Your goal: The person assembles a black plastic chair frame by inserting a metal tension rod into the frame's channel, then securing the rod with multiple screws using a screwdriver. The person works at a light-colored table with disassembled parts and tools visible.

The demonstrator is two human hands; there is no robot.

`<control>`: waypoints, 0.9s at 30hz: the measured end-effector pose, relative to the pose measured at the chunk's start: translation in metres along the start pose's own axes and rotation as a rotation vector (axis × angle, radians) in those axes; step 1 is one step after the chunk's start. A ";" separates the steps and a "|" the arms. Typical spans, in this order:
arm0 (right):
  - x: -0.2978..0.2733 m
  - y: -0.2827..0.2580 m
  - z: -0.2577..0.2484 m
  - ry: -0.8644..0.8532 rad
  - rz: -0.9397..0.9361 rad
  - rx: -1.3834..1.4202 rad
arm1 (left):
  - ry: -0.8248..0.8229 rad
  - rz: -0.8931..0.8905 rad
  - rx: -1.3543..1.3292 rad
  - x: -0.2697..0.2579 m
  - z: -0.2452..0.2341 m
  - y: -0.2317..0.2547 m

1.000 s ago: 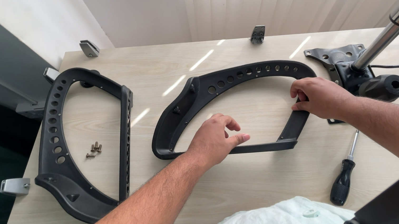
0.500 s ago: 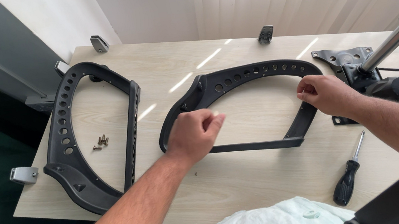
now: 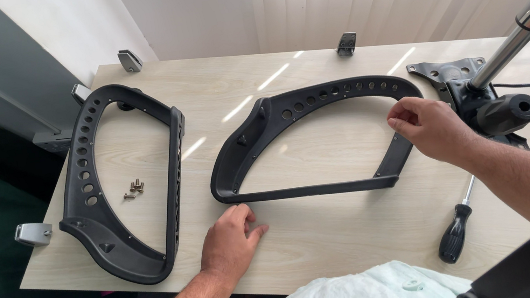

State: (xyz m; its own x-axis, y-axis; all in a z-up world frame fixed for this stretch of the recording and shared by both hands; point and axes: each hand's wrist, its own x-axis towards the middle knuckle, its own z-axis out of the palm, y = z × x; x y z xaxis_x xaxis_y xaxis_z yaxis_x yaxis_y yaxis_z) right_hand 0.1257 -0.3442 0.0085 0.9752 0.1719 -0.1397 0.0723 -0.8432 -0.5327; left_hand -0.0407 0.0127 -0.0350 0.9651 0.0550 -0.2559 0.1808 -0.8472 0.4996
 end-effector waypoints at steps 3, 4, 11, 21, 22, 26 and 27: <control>-0.010 -0.005 -0.001 0.055 -0.016 0.049 | 0.000 -0.057 -0.009 -0.001 0.002 0.001; -0.013 -0.007 -0.001 0.073 -0.021 0.062 | 0.005 -0.061 -0.019 -0.001 0.003 0.001; -0.036 -0.018 0.000 0.089 -0.016 0.238 | 0.016 -0.102 0.000 0.002 0.011 0.001; -0.068 -0.048 0.007 -0.081 -0.029 0.600 | 0.000 0.130 -0.334 -0.014 0.003 0.036; -0.072 -0.053 0.006 -0.127 -0.023 0.603 | -0.025 0.127 -0.407 -0.016 0.000 0.046; -0.091 -0.080 0.010 -0.259 -0.134 0.662 | -0.185 0.063 -0.767 -0.009 -0.015 0.085; -0.094 -0.086 0.011 -0.266 -0.173 0.705 | -0.231 0.055 -0.850 -0.007 -0.018 0.094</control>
State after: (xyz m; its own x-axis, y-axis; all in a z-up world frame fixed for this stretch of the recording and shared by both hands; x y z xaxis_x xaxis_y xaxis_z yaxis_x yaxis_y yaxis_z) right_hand 0.0256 -0.2824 0.0577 0.8727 0.4631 -0.1548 -0.0186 -0.2853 -0.9583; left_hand -0.0272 -0.0578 0.0288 0.9310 -0.1602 -0.3280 0.3033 -0.1605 0.9393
